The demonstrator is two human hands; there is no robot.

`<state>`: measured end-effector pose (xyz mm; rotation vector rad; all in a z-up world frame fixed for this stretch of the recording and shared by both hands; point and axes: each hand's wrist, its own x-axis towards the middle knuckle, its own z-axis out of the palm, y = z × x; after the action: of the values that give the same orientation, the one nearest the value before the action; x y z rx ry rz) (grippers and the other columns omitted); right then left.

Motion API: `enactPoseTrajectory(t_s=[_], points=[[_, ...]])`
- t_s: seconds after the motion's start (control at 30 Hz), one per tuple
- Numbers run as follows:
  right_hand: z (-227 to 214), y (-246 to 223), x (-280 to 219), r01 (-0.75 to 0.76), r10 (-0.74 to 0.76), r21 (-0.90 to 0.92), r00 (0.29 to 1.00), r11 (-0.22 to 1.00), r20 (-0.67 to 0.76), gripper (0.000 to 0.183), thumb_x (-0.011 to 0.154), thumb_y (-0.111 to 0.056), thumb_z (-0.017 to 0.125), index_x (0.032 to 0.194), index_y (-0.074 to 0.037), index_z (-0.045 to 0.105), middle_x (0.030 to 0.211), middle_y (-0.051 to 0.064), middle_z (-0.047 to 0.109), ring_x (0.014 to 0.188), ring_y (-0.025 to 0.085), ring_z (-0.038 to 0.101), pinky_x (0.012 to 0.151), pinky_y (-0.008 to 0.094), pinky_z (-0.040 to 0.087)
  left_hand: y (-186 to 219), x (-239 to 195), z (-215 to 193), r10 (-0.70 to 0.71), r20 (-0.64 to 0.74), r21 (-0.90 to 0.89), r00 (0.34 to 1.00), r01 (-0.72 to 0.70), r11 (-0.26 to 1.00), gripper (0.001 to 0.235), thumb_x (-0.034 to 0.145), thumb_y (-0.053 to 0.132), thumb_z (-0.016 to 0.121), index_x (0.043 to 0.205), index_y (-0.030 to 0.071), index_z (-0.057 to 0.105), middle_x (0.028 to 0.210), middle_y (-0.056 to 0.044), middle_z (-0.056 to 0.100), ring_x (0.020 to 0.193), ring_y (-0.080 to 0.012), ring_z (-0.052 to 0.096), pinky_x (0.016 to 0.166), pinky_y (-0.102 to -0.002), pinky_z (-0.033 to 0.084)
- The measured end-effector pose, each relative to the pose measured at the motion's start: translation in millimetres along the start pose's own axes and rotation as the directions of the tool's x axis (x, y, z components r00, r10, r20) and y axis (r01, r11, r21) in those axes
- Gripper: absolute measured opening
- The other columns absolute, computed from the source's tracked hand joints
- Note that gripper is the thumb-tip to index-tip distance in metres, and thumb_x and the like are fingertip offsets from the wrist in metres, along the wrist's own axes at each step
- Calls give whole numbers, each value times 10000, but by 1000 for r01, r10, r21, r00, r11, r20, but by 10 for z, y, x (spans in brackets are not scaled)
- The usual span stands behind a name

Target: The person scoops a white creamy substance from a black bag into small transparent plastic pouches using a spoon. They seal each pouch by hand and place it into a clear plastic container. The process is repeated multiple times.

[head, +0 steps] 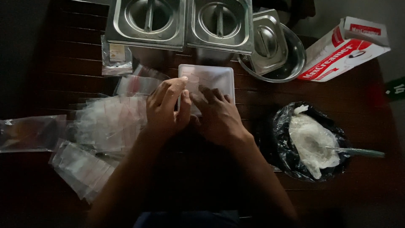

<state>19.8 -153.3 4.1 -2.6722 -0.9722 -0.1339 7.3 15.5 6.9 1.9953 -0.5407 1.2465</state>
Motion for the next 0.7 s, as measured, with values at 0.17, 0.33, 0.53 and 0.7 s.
enactPoseTrajectory(t_s=[0.17, 0.33, 0.53, 0.7], points=[[-260, -203, -50, -35, 28, -58, 991, 998, -128, 524, 820, -375, 668, 1283, -130, 663, 1415, 208, 506, 1236, 451, 486, 927, 536, 436, -51, -62, 47, -2, -15, 35, 1000, 3, 999, 158, 911, 17, 604, 1033, 7, 704, 816, -103, 618, 709, -299, 663, 621, -375, 543], [-189, -143, -160, 100, -130, -102, 925, 990, -358, 65, 901, -221, 648, 935, -166, 650, 1132, 62, 572, 971, 310, 585, 755, 386, 438, 36, 96, -82, -20, 29, 5, 999, 19, 1000, 228, 910, -20, 520, 1064, -1, 688, 867, -129, 618, 700, -312, 644, 633, -381, 538], [-228, -432, -259, 429, -426, -86, 903, 899, 48, 105, 847, -153, 569, 919, -147, 645, 912, 49, 612, 847, 278, 623, 550, 374, 497, 42, 216, -219, -82, 170, -138, 982, 107, 985, 180, 922, -7, 553, 1050, 9, 679, 821, -120, 619, 667, -317, 631, 592, -421, 528], [-247, -688, -373, 283, -257, -103, 942, 954, 216, 335, 1054, -144, 383, 1048, 65, 646, 832, 48, 594, 839, 190, 590, 726, 206, 465, 26, 258, -361, -129, 329, -217, 935, 208, 954, 199, 870, -6, 615, 1057, 10, 682, 788, -105, 618, 692, -296, 645, 596, -388, 527]])
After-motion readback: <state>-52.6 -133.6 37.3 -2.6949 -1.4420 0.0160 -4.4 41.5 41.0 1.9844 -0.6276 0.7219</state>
